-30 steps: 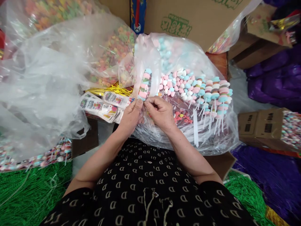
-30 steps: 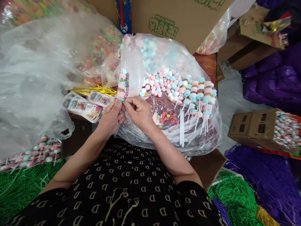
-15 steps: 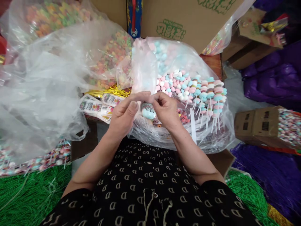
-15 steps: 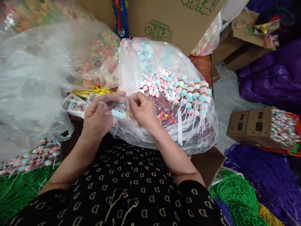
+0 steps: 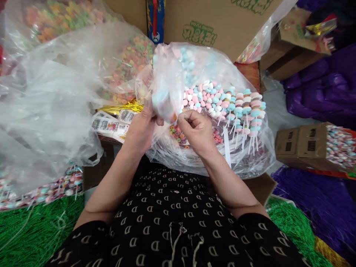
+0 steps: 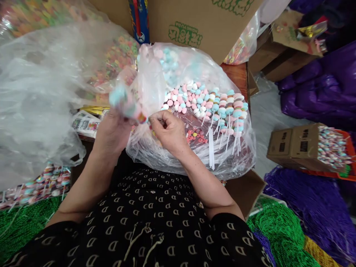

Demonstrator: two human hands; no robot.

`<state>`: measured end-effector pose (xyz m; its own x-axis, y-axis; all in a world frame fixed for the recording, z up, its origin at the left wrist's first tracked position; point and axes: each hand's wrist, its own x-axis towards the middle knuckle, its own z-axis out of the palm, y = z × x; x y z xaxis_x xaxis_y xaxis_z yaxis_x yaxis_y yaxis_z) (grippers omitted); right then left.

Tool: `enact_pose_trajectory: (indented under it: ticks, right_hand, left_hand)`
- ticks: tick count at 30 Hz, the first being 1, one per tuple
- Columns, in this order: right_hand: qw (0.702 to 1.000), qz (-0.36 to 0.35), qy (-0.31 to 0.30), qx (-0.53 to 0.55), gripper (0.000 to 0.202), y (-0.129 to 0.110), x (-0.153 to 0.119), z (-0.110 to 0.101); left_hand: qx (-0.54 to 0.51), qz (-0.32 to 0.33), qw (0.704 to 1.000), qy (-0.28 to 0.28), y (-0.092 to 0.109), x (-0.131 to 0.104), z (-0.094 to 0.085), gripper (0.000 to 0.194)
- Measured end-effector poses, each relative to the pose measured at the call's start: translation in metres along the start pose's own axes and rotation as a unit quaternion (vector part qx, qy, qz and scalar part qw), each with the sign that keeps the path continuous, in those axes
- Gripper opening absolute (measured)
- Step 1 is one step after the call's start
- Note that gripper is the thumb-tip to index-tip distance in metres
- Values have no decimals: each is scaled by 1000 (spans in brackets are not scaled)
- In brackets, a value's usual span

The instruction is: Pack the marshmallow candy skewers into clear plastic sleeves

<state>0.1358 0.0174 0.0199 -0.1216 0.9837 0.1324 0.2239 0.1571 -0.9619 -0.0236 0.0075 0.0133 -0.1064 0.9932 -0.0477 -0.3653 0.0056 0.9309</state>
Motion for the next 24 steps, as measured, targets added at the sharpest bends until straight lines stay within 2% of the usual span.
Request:
enact_pose_trajectory:
  ticks: [2,4,7,9,11,13,15,17,19,21,24]
  right_hand:
    - [1000,6,13,5,14,4,2,-3]
    - [999,-8,46,-2,12,4,2,-5]
    - [996,-44,70,-18,11,0,-3,-6]
    - [997,-51,57,-15,11,-1,-9,-5]
    - [999,-30,37,9,14,1,-15,-4]
    - [998,7,15,53,19,7,-20,-4]
    - [994,38,-5,101,22,13,-24,-5]
    - [989,47,-15,138,23,16,-27,-8]
    - [987,20,-13,156,21,16,-30,-14]
    - [990,-44,-9,135,16,12,-33,-23]
    - [994,-101,-20,49,10,7,-42,-37]
  left_hand:
    - [25,41,998,-44,4,-6,-2,60]
    - [95,63,992,-58,1,-12,-5,53]
    - [163,25,985,-51,-12,-14,-8,51]
    - [137,-3,988,-73,-21,-11,-8,50]
    - [103,14,989,-105,-24,-8,-6,40]
    - [127,75,979,-141,-22,-8,-4,27]
    - [200,155,954,-161,-18,-11,-1,18]
    - [258,235,926,-140,-16,-15,2,17]
    - [271,305,906,-115,-18,-18,7,25]
    - [226,315,918,-89,-23,-21,16,24]
    - [99,201,973,-51,-35,-26,32,12]
